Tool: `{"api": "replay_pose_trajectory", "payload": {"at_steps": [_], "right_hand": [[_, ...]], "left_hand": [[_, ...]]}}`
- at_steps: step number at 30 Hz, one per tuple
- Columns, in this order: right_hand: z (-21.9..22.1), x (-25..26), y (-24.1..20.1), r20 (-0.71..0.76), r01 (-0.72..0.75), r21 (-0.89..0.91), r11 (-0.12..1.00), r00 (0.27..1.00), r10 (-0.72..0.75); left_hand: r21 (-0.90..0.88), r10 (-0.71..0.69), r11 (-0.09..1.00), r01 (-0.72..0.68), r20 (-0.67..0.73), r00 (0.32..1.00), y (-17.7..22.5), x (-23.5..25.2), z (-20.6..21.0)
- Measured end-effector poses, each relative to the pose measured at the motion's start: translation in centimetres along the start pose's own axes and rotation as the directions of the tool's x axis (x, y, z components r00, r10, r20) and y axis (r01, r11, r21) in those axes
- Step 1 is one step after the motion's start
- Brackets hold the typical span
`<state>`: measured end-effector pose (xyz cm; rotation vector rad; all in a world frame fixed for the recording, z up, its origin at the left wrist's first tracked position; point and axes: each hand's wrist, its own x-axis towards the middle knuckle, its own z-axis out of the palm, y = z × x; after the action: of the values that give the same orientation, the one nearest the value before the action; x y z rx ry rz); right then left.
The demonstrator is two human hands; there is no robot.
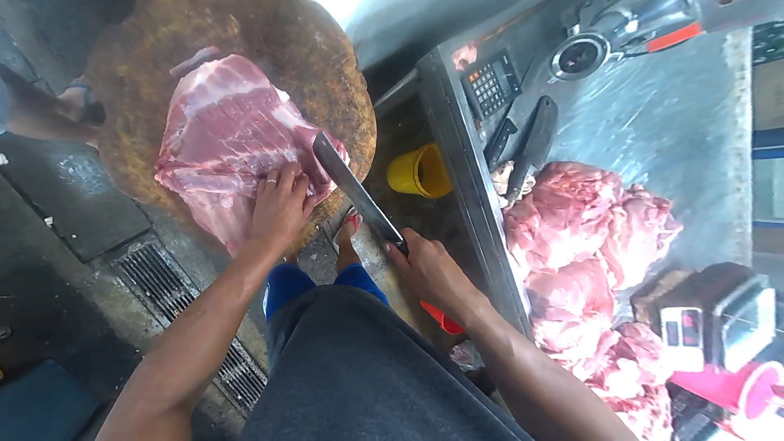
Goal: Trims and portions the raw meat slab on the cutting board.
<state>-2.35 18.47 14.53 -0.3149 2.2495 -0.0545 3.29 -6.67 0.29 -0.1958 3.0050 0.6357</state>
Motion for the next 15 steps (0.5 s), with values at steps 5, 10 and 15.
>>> {"api": "replay_pose_trajectory", "payload": {"at_steps": [5, 10, 15], "right_hand": [[0.0, 0.5, -0.3, 0.022, -0.004, -0.012, 1.0, 1.0, 0.005], [-0.9, 0.3, -0.9, 0.066, -0.008, -0.023, 1.0, 0.998, 0.01], [-2.0, 0.2, -2.1, 0.104, -0.079, -0.077, 0.994, 0.991, 0.087]], "left_hand": [[-0.006, 0.006, 1.0, -0.006, -0.004, 1.0, 0.0, -0.1, 0.0], [-0.017, 0.007, 1.0, -0.007, -0.01, 1.0, 0.3, -0.4, 0.2], [0.007, 0.018, 1.0, -0.018, -0.028, 0.999, 0.4, -0.5, 0.6]]}}
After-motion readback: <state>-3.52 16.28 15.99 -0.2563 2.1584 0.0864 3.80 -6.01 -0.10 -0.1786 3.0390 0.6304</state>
